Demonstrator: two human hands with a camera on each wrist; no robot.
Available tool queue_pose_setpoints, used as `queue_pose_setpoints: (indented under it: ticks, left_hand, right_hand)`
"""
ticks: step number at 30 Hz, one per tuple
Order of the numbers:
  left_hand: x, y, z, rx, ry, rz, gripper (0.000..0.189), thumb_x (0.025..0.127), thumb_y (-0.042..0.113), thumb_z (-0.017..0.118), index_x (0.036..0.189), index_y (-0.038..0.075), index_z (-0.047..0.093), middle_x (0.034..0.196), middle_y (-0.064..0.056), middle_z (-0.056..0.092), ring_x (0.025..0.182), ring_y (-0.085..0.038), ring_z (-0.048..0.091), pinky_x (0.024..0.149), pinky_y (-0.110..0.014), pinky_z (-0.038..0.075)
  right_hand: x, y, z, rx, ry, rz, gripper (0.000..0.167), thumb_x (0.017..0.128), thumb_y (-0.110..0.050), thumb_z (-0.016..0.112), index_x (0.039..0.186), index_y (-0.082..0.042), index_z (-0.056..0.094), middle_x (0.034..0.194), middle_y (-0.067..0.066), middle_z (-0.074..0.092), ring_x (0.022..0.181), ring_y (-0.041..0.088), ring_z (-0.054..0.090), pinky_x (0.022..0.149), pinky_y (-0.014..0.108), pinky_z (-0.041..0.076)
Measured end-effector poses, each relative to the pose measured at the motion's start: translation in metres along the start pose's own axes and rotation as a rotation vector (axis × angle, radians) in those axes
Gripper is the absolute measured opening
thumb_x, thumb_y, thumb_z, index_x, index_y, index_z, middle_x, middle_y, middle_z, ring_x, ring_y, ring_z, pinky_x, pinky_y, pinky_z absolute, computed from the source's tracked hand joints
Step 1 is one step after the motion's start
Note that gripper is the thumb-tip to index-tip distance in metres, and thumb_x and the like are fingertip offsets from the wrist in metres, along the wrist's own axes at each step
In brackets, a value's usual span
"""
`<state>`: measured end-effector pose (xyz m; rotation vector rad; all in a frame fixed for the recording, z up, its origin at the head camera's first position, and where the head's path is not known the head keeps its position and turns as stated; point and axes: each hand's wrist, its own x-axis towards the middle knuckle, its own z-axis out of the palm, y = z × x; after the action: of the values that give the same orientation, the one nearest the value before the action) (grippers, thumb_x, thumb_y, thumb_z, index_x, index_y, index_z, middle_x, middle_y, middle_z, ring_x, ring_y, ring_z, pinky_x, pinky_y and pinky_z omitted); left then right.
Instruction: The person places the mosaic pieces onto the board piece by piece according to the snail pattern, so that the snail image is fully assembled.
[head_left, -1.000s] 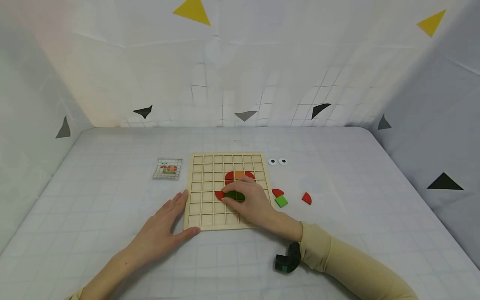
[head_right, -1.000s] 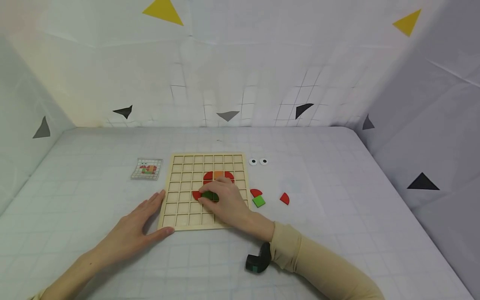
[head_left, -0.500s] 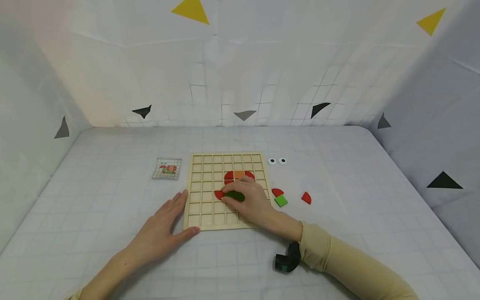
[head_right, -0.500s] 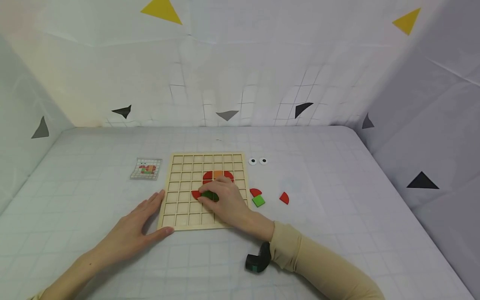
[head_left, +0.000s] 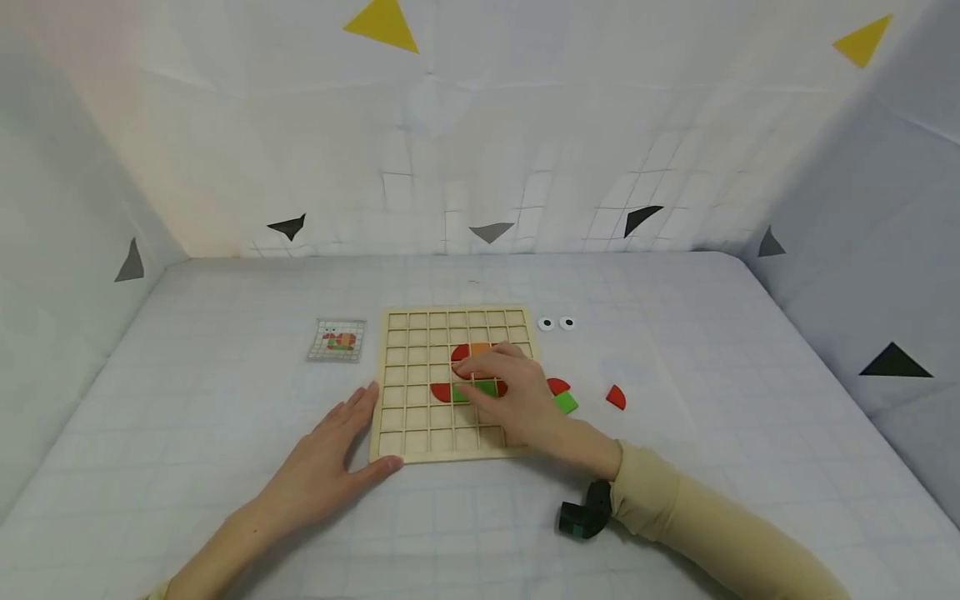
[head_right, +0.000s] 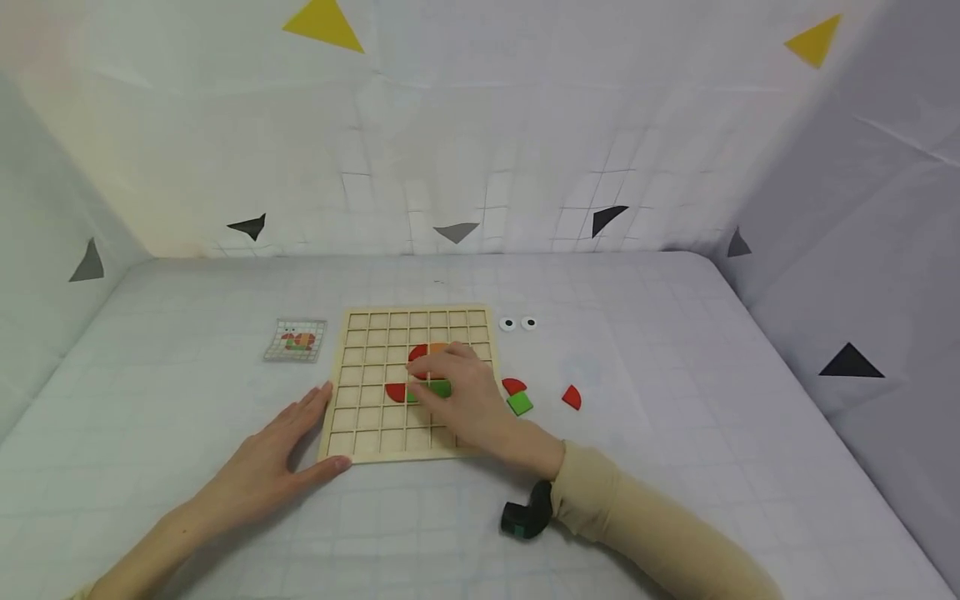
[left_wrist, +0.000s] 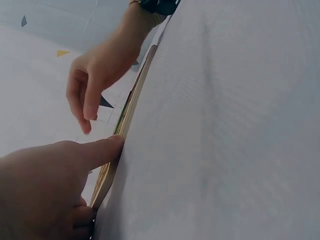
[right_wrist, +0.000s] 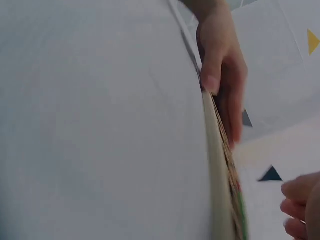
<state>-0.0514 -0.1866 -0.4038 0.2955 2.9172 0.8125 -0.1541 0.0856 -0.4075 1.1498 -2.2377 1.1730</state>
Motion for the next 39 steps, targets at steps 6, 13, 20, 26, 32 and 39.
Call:
queue_pose_setpoints:
  ticks: [6, 13, 20, 26, 32, 39]
  left_hand:
    - [0.002, 0.002, -0.001, 0.02, -0.018, -0.017, 0.099, 0.086, 0.069, 0.061, 0.161, 0.018, 0.02, 0.164, -0.01, 0.027, 0.15, -0.036, 0.027, 0.115, -0.062, 0.03]
    - [0.011, 0.003, -0.008, -0.037, -0.046, -0.003, 0.107, 0.081, 0.067, 0.07, 0.161, 0.015, 0.02, 0.165, -0.008, 0.024, 0.151, -0.033, 0.025, 0.117, -0.058, 0.029]
    - [0.016, 0.001, -0.01, -0.047, -0.05, 0.031, 0.114, 0.077, 0.069, 0.072, 0.16, 0.011, 0.02, 0.166, -0.008, 0.023, 0.151, -0.032, 0.025, 0.118, -0.057, 0.03]
    - [0.017, -0.002, -0.014, -0.043, -0.06, 0.027, 0.114, 0.076, 0.071, 0.072, 0.16, 0.013, 0.022, 0.164, -0.01, 0.027, 0.15, -0.033, 0.029, 0.115, -0.06, 0.032]
    - [0.016, -0.005, -0.014, -0.046, -0.06, 0.016, 0.114, 0.075, 0.072, 0.071, 0.161, 0.015, 0.022, 0.164, -0.01, 0.028, 0.149, -0.034, 0.03, 0.113, -0.063, 0.032]
    - [0.018, -0.004, -0.011, -0.061, -0.056, 0.007, 0.115, 0.074, 0.073, 0.071, 0.161, 0.017, 0.021, 0.164, -0.009, 0.028, 0.15, -0.033, 0.028, 0.114, -0.064, 0.03]
  right_hand:
    - [-0.014, 0.025, -0.049, 0.025, -0.088, 0.079, 0.022, 0.082, -0.006, 0.081, 0.104, -0.009, 0.076, 0.09, 0.002, 0.073, 0.085, 0.021, 0.059, 0.063, 0.035, 0.05]
    - [-0.055, 0.049, -0.1, 0.047, -0.211, 0.228, 0.027, 0.084, -0.011, 0.081, 0.109, -0.018, 0.076, 0.102, -0.005, 0.072, 0.098, 0.011, 0.063, 0.078, 0.029, 0.051]
    - [-0.078, 0.06, -0.109, 0.115, -0.274, 0.215, 0.033, 0.077, 0.0, 0.084, 0.106, -0.014, 0.075, 0.107, 0.0, 0.074, 0.095, 0.013, 0.063, 0.07, 0.025, 0.05]
    - [-0.079, 0.061, -0.107, 0.097, -0.216, 0.197, 0.034, 0.077, 0.002, 0.084, 0.104, -0.016, 0.075, 0.106, 0.0, 0.074, 0.099, 0.012, 0.065, 0.074, 0.022, 0.051]
    - [-0.077, 0.06, -0.107, -0.009, -0.195, 0.211, 0.032, 0.079, -0.007, 0.084, 0.107, -0.02, 0.075, 0.108, -0.008, 0.072, 0.095, 0.004, 0.062, 0.065, 0.018, 0.048]
    - [-0.078, 0.061, -0.109, -0.095, -0.147, 0.243, 0.033, 0.079, -0.009, 0.085, 0.109, -0.02, 0.075, 0.112, -0.008, 0.071, 0.104, 0.005, 0.063, 0.079, 0.017, 0.05]
